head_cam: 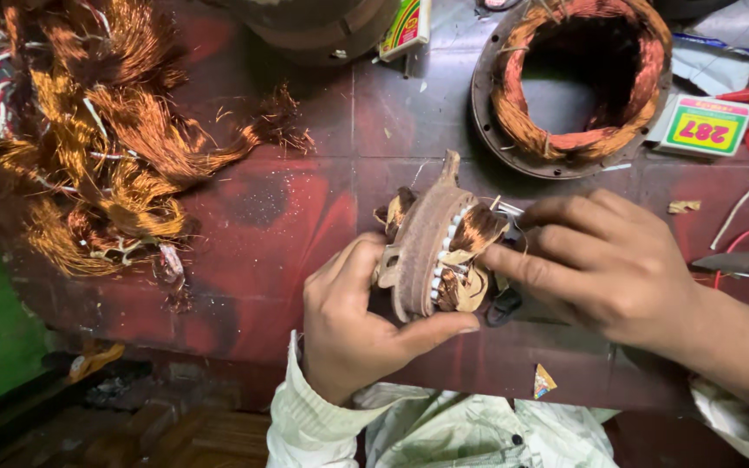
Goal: The person holds a small motor stator and uses pliers to pull and cut copper wires from its slots. They repeatedly adjust the stator and use the pliers to extract wire segments, placing them on the workbench.
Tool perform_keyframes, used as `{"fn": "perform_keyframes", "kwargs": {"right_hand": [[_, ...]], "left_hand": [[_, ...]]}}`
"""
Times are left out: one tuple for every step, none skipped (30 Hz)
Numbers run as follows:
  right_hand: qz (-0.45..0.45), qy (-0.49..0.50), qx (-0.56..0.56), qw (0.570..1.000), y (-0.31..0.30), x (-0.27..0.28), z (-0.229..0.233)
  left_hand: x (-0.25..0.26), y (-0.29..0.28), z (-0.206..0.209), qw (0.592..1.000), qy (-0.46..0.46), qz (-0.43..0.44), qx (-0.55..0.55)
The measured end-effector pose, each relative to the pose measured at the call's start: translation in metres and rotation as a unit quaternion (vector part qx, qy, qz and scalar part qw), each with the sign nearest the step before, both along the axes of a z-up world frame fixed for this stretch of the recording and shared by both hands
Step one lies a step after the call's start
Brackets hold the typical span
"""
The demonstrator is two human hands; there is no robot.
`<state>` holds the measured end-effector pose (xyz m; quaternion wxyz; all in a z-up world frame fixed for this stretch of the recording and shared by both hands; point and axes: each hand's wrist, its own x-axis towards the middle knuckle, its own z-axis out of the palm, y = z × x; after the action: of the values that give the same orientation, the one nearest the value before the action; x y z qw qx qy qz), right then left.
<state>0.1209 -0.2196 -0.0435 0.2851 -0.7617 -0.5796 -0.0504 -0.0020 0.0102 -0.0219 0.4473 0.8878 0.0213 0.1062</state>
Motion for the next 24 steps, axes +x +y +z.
{"fn": "perform_keyframes", "kwargs": {"right_hand": [[0.011,-0.005,0.002,1.0,0.0,0.0,0.001],[0.014,-0.006,0.01,1.0,0.001,-0.001,0.001],[0.017,-0.009,0.018,1.0,0.001,-0.001,0.002],[0.02,-0.012,0.026,0.999,0.002,-0.001,0.003],[0.009,0.001,0.025,1.0,0.002,-0.001,0.003],[-0.002,0.013,0.023,1.0,0.004,-0.002,0.003],[-0.014,0.027,0.021,0.999,0.004,-0.004,0.002],[-0.01,0.019,0.016,1.0,0.003,-0.004,0.002],[-0.006,0.01,0.012,1.0,0.002,-0.005,0.001],[-0.001,0.002,0.007,1.0,0.001,-0.006,0.0],[-0.008,0.006,0.003,1.0,0.001,-0.006,-0.001],[-0.014,0.01,-0.001,1.0,0.001,-0.007,-0.002],[-0.021,0.013,-0.005,1.0,0.001,-0.007,-0.003],[-0.019,0.034,0.0,0.999,0.001,-0.006,-0.004],[-0.017,0.055,0.006,0.998,0.001,-0.005,-0.006],[-0.015,0.075,0.011,0.997,0.0,-0.004,-0.007],[-0.014,0.087,0.012,0.996,0.0,-0.004,-0.009],[-0.014,0.098,0.013,0.995,0.0,-0.005,-0.01],[-0.014,0.109,0.014,0.994,0.0,-0.005,-0.01],[-0.015,0.093,0.005,0.996,-0.001,-0.006,-0.011],[-0.015,0.078,-0.003,0.997,0.0,-0.007,-0.01],[-0.016,0.062,-0.012,0.998,0.0,-0.008,-0.01],[-0.008,0.068,-0.012,0.998,-0.001,-0.008,-0.009],[0.0,0.073,-0.012,0.997,-0.002,-0.007,-0.008]], "left_hand": [[0.0,0.0,0.0,1.0,0.0,0.002,0.003],[0.0,0.0,0.0,1.0,0.0,0.004,0.006],[0.001,-0.001,0.0,1.0,-0.003,0.001,0.001],[0.002,-0.001,0.001,1.0,-0.006,-0.003,-0.004],[0.002,-0.001,0.001,1.0,-0.009,-0.006,-0.01],[0.002,-0.001,0.001,1.0,-0.011,-0.006,-0.005],[0.002,-0.001,0.001,1.0,-0.011,-0.007,0.0],[0.002,-0.001,0.0,1.0,-0.011,-0.008,0.005],[0.002,-0.001,-0.001,1.0,-0.012,-0.009,0.005],[0.002,-0.001,-0.001,1.0,-0.013,-0.009,0.005],[0.001,-0.001,-0.001,1.0,-0.014,-0.009,0.006],[0.001,-0.001,-0.001,1.0,-0.018,-0.013,0.003],[0.001,-0.001,-0.001,1.0,-0.023,-0.017,0.0],[0.001,-0.001,-0.001,0.999,-0.028,-0.021,-0.003],[0.002,-0.002,-0.001,0.999,-0.029,-0.02,0.001],[0.002,-0.002,-0.001,0.999,-0.03,-0.02,0.005],[0.003,-0.003,-0.001,0.999,-0.03,-0.019,0.009],[0.002,-0.003,-0.001,0.999,-0.03,-0.018,0.01],[0.002,-0.003,0.0,0.999,-0.03,-0.018,0.011],[0.002,-0.003,0.0,0.999,-0.03,-0.017,0.011],[0.002,-0.003,0.001,0.999,-0.033,-0.018,0.014],[0.002,-0.003,0.001,0.999,-0.037,-0.018,0.016],[0.002,-0.004,0.001,0.999,-0.04,-0.02,0.017],[0.003,-0.004,0.002,0.999,-0.034,-0.019,0.012]]}}
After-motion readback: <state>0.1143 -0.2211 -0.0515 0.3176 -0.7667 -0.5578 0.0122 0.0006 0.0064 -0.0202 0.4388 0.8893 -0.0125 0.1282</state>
